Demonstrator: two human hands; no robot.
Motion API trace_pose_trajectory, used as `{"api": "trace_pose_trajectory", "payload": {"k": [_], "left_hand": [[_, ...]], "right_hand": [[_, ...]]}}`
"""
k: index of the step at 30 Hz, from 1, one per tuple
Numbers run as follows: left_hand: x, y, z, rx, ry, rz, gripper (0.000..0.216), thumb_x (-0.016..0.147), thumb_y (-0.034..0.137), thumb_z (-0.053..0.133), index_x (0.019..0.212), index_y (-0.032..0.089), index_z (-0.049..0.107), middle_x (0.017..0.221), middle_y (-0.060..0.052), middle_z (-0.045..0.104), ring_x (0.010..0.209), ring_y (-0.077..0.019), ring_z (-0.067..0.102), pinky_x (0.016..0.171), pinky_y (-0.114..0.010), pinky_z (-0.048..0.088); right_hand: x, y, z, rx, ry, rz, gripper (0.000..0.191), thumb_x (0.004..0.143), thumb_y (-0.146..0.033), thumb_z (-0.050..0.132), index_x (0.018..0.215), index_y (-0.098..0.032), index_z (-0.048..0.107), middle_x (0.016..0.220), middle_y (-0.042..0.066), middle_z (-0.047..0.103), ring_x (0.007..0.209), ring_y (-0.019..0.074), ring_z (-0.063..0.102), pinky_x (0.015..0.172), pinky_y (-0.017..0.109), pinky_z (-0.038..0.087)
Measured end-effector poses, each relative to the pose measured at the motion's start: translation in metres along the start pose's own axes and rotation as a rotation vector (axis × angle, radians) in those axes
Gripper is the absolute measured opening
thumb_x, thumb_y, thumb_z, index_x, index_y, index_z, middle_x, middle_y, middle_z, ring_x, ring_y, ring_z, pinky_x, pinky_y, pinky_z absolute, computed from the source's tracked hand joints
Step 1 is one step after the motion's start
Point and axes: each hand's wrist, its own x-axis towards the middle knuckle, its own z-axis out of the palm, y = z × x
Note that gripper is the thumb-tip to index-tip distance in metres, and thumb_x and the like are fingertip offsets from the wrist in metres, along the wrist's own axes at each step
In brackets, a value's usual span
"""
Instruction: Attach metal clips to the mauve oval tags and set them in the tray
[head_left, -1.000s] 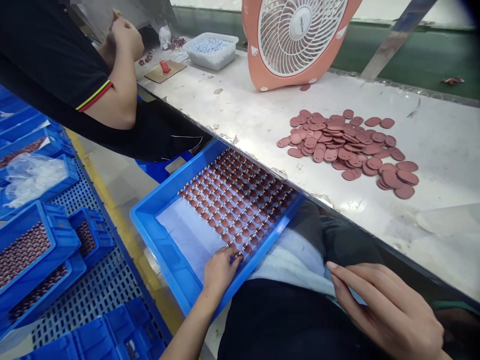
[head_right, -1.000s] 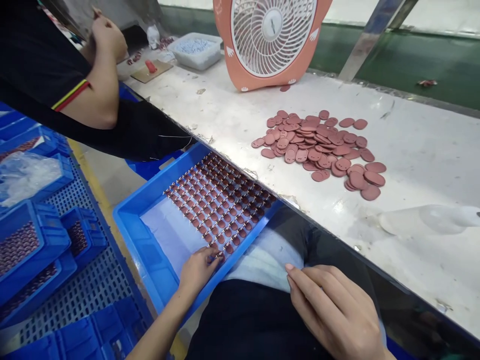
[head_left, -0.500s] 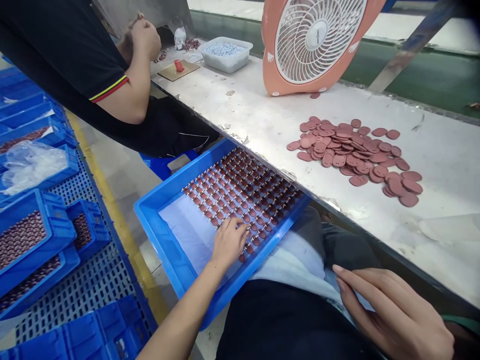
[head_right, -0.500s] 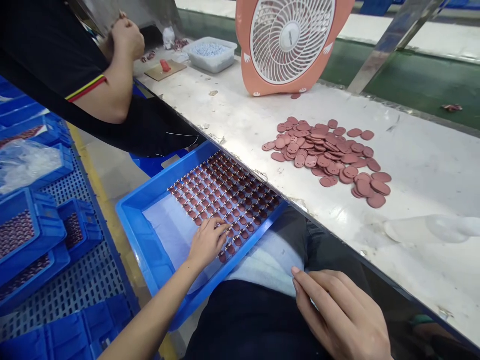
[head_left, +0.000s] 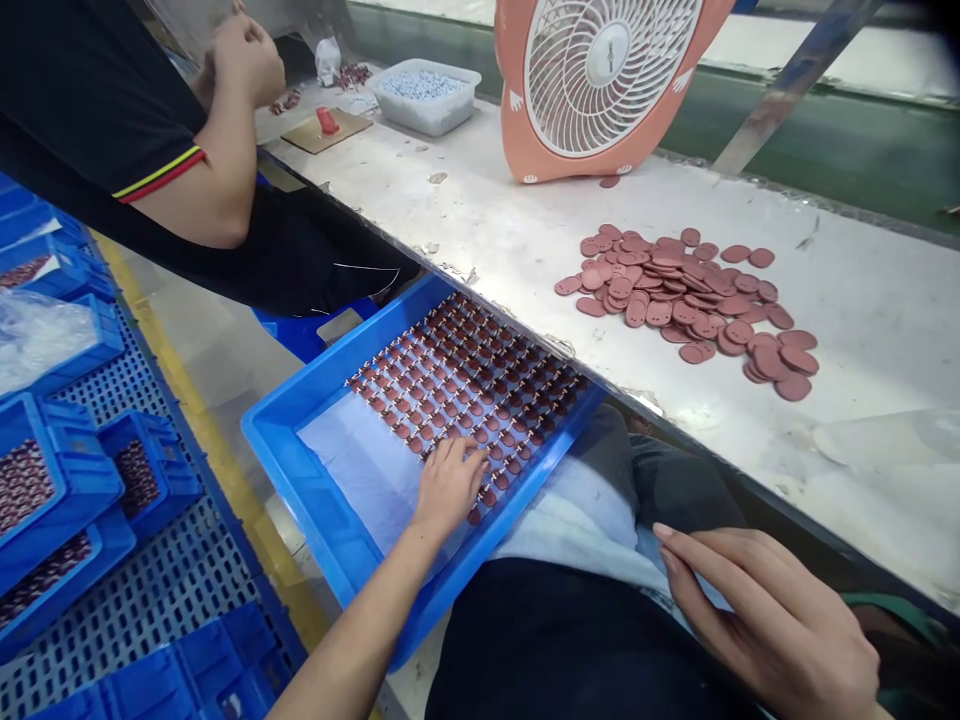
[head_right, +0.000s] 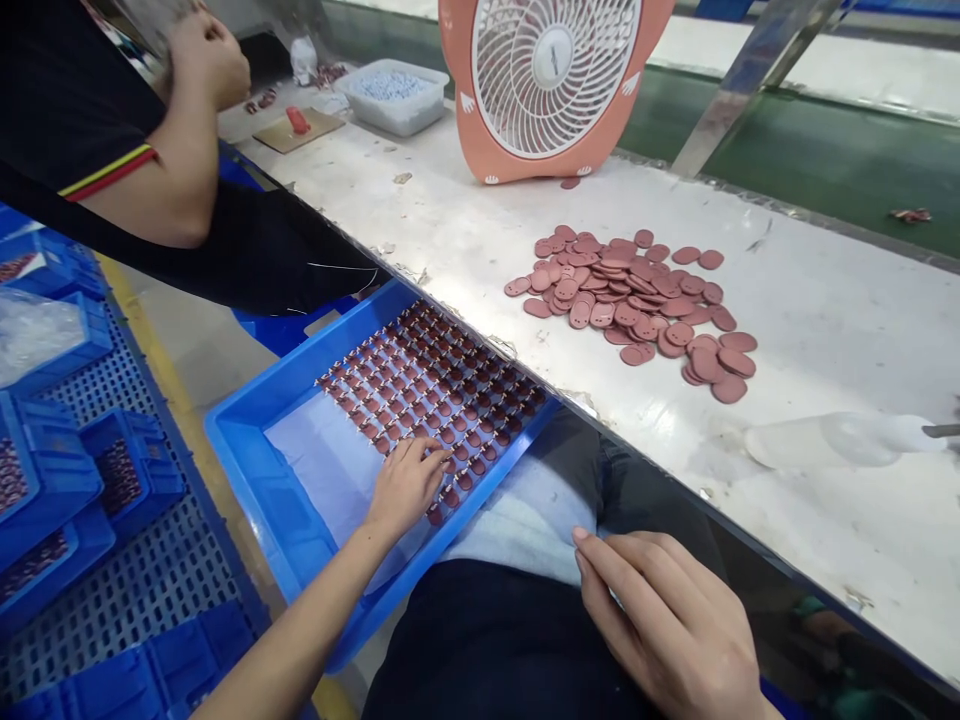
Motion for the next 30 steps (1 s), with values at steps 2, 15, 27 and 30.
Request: {"api": "trace_pose_trajectory", "payload": {"k": [2,15,27,30], "left_hand": [[0.000,-0.001,0.001,0.004,0.002,0.004,0.021,0.097,0.026,0.059,0.116,0.021,0.067,0.122,-0.008,0.066,0.111,-0.0248,0.062,0.094,-0.047,0.053],[0.050,0.028,-0.002,-0.001,0.082,0.066,0.030,0.099,0.033,0.056,0.126,0.022,0.063,0.135,-0.010,0.060,0.123,-0.0279,0.055,0.100,-0.050,0.048],[0.075,0.036,0.016,0.019,0.103,0.115,0.029,0.096,0.036,0.060,0.120,0.020,0.065,0.136,-0.011,0.060,0.122,-0.0287,0.057,0.100,-0.052,0.049],[0.075,0.035,0.017,0.021,0.098,0.126,0.028,0.096,0.035,0.061,0.118,0.020,0.066,0.135,-0.011,0.061,0.121,-0.0285,0.058,0.100,-0.052,0.049]], "right_hand": [[0.000,0.000,0.000,-0.003,0.005,0.001,0.031,0.086,0.002,0.072,0.113,-0.013,0.068,0.084,0.004,0.069,0.071,0.0144,0.062,0.068,0.028,0.052],[0.001,0.003,-0.003,-0.039,0.021,0.016,0.033,0.082,0.003,0.075,0.111,-0.010,0.068,0.084,0.005,0.068,0.070,0.0147,0.062,0.067,0.028,0.052],[0.000,0.000,-0.004,-0.080,-0.017,0.006,0.030,0.082,0.004,0.075,0.108,-0.008,0.068,0.084,0.006,0.068,0.070,0.0142,0.062,0.068,0.028,0.052],[0.002,-0.001,-0.004,-0.086,-0.026,0.006,0.031,0.081,0.004,0.075,0.109,-0.009,0.069,0.084,0.005,0.068,0.070,0.0143,0.062,0.067,0.028,0.052]]}}
